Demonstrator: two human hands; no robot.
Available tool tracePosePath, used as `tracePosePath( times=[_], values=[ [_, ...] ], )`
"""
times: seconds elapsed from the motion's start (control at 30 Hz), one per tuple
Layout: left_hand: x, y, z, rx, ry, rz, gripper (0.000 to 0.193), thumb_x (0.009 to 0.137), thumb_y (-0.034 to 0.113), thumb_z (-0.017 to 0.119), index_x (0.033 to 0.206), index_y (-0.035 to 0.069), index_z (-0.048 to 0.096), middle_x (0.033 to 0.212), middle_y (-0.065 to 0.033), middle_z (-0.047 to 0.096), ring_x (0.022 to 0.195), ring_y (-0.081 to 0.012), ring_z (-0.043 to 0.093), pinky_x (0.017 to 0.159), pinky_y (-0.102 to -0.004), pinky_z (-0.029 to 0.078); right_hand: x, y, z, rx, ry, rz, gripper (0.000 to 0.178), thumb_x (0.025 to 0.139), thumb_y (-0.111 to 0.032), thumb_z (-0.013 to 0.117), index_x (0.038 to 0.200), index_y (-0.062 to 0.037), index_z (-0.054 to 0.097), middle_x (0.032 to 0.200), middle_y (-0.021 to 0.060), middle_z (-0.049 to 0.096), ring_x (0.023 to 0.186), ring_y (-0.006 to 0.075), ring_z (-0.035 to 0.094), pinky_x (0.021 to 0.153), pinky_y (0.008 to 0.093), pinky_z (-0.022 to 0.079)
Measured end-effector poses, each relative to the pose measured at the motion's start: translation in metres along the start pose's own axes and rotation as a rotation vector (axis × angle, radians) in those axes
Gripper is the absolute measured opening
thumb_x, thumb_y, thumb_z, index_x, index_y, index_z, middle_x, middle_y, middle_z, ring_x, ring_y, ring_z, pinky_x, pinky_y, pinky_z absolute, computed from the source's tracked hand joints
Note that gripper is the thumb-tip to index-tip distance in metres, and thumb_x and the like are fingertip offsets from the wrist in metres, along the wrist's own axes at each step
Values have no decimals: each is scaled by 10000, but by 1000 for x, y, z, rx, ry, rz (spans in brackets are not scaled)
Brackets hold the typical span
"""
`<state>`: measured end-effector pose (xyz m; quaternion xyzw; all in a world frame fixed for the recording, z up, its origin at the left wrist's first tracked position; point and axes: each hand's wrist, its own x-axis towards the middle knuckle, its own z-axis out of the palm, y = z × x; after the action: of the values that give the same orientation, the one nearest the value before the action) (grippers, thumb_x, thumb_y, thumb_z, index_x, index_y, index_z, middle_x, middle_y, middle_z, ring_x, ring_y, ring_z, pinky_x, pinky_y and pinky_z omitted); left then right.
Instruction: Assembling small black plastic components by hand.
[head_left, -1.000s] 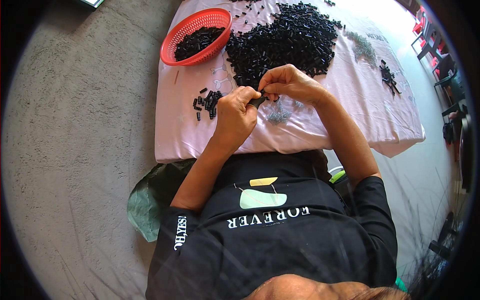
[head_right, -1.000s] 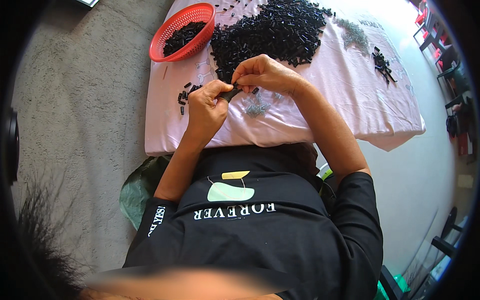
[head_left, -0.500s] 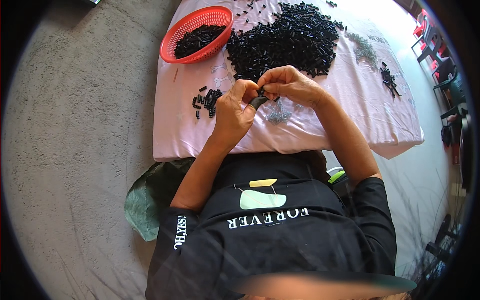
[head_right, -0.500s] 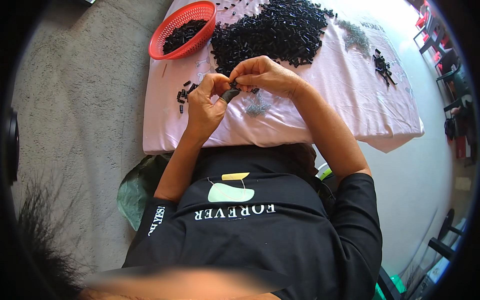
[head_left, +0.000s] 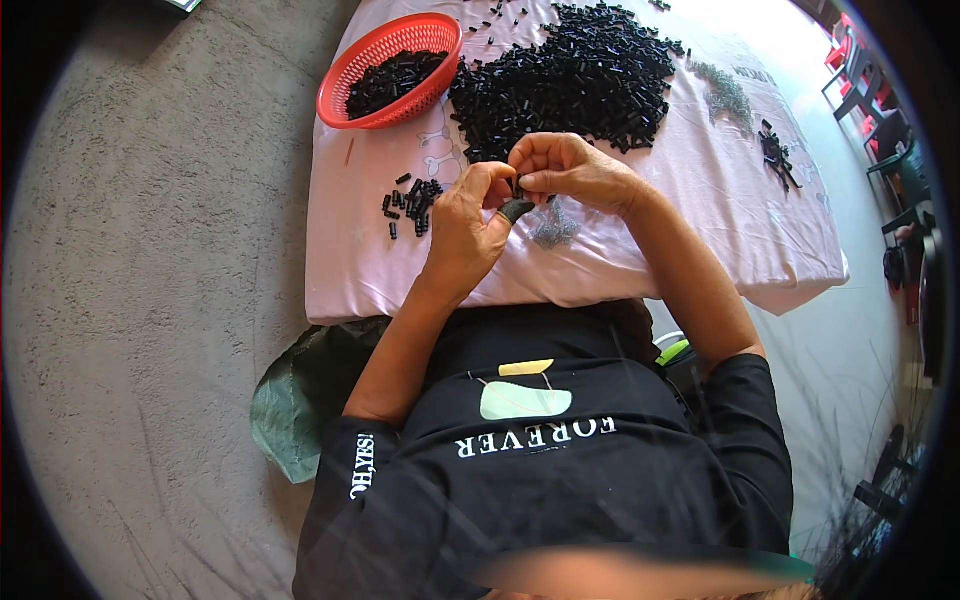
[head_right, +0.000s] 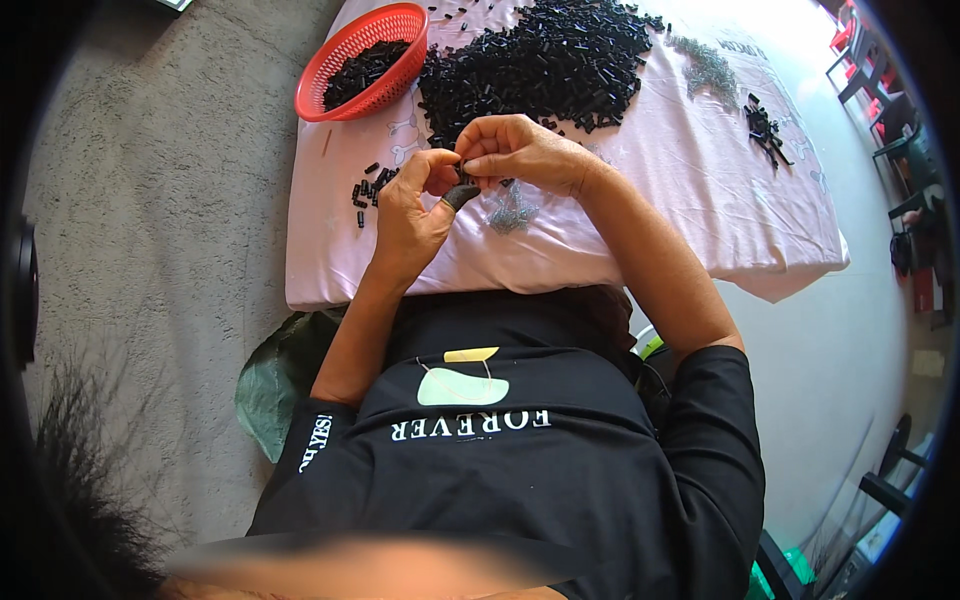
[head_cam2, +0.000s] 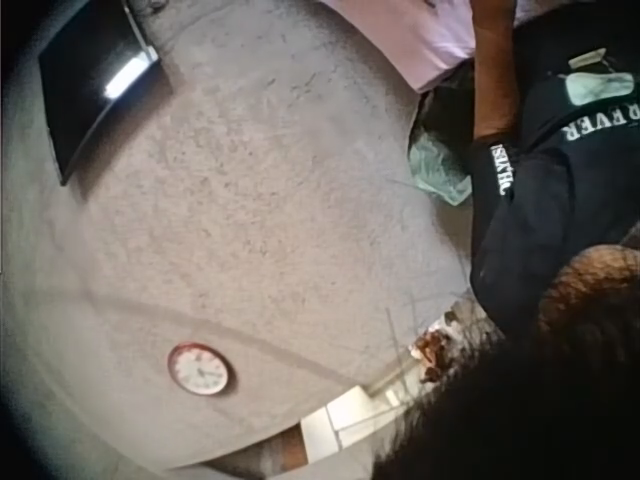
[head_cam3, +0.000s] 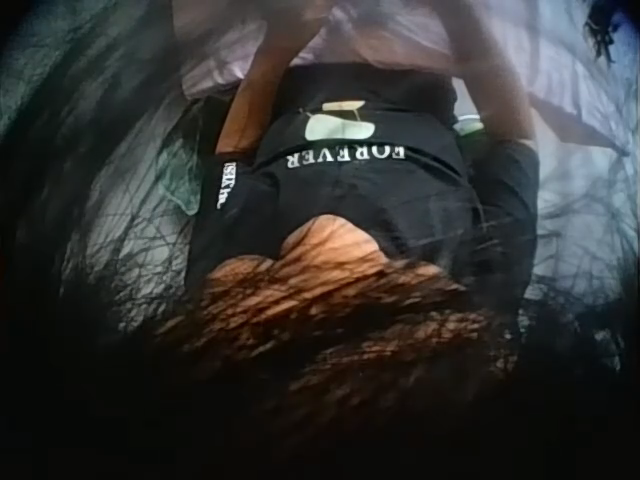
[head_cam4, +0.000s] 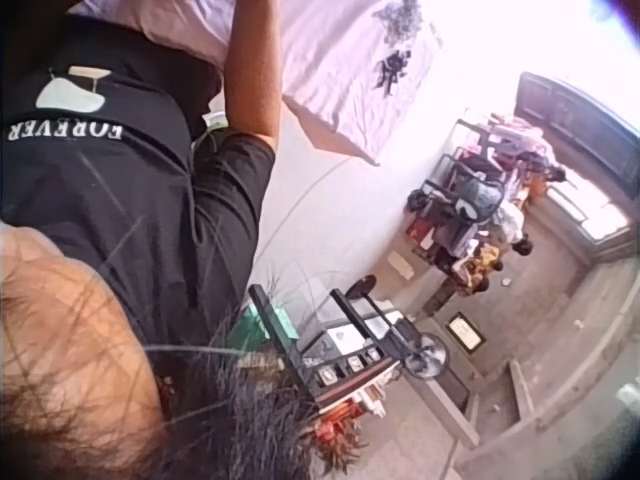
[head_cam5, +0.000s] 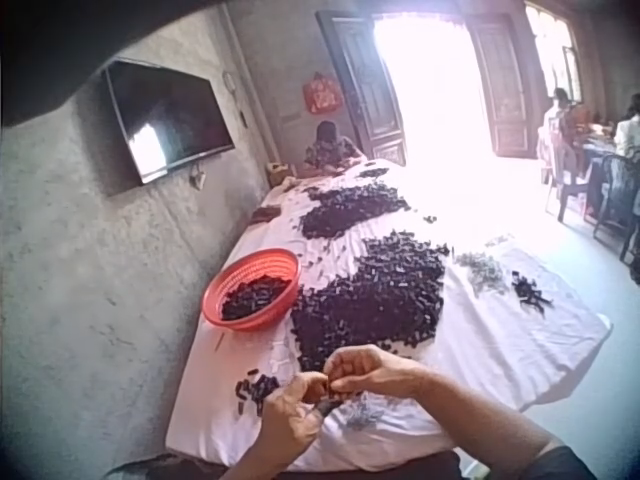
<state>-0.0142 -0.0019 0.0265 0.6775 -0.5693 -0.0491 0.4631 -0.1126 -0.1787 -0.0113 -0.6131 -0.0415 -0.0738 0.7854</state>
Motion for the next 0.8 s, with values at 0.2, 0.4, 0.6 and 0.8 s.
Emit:
tracePosePath(
  times=[0.2,0.4,0.6,0.8],
  values=[
    [2,-4,-2,42,-93,104,353,733,-47,679,1075,8,611,908,-135,586,792,-254,635,695,-350,527,-1,-6,2,-10,-1,7,283,891,-63,674,1142,4,562,855,35,656,737,70,612,659,199,496],
    [3,-2,-2,66,-138,118,342,697,-93,588,1026,-1,600,899,-149,563,785,-298,618,690,-386,523,-1,-4,2,-23,9,22,317,859,-49,700,1146,2,573,821,41,669,690,66,620,614,197,501],
    [2,5,0,113,-96,123,344,680,-104,578,1006,-6,626,889,-118,608,783,-240,634,724,-332,519,-3,-6,-2,46,9,62,310,833,-44,733,1110,-3,601,812,54,688,656,71,631,592,198,515],
    [-2,2,8,73,-2,125,352,690,-98,602,1028,-1,588,912,-144,585,791,-291,633,689,-371,529,-1,-3,-4,66,14,66,255,834,-43,737,1060,-5,625,820,49,694,642,69,633,585,192,516]
  ],
)
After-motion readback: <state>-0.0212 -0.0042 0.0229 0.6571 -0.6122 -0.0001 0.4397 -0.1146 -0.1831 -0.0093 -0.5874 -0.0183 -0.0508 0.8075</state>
